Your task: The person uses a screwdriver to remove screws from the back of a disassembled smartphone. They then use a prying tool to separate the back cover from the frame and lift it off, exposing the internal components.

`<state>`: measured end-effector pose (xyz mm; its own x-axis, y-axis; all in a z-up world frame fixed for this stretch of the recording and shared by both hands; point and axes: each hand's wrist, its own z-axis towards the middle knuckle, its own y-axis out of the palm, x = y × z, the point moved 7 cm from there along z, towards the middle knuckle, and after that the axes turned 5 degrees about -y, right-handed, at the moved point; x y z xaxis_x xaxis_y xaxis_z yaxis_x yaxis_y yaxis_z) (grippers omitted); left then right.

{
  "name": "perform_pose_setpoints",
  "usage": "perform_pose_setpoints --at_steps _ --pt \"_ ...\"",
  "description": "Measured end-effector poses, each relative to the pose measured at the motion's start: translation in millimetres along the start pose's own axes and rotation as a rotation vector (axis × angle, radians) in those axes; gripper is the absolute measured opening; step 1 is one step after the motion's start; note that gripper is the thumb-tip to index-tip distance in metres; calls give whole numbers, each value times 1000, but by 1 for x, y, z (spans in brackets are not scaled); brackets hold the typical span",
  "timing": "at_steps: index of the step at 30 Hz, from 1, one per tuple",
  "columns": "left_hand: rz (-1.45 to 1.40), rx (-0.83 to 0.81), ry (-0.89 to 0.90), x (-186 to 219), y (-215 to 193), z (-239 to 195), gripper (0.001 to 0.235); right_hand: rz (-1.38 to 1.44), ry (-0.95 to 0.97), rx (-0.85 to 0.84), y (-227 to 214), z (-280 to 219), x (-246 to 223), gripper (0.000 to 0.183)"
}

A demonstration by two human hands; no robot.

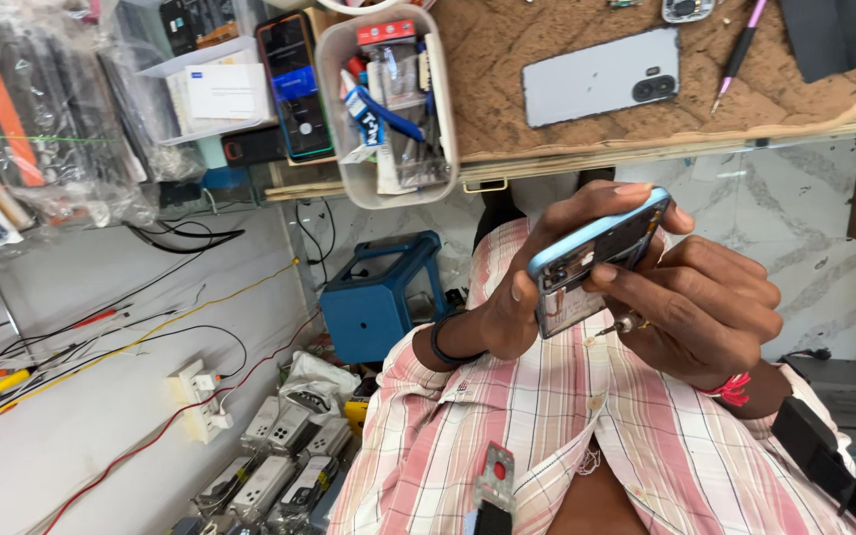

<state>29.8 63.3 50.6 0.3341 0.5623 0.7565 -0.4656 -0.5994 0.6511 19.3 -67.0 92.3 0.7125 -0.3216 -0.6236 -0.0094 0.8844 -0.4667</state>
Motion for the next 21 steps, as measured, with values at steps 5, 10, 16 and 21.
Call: perform_pose_setpoints --at_steps 5,10,16,21 --pt "87 -51 24 13 -4 -5 79 -19 -24 65 9 6 -7 42" --pt "6 -59 -7 7 -8 -13 78 -103 13 151 22 0 -12 30" --pt "-46 -63 -18 5 -16 -25 80 -100 23 125 33 -8 -11 36" --pt "-35 -35 38 9 -21 -26 79 -126 8 103 38 -4 -11 36"
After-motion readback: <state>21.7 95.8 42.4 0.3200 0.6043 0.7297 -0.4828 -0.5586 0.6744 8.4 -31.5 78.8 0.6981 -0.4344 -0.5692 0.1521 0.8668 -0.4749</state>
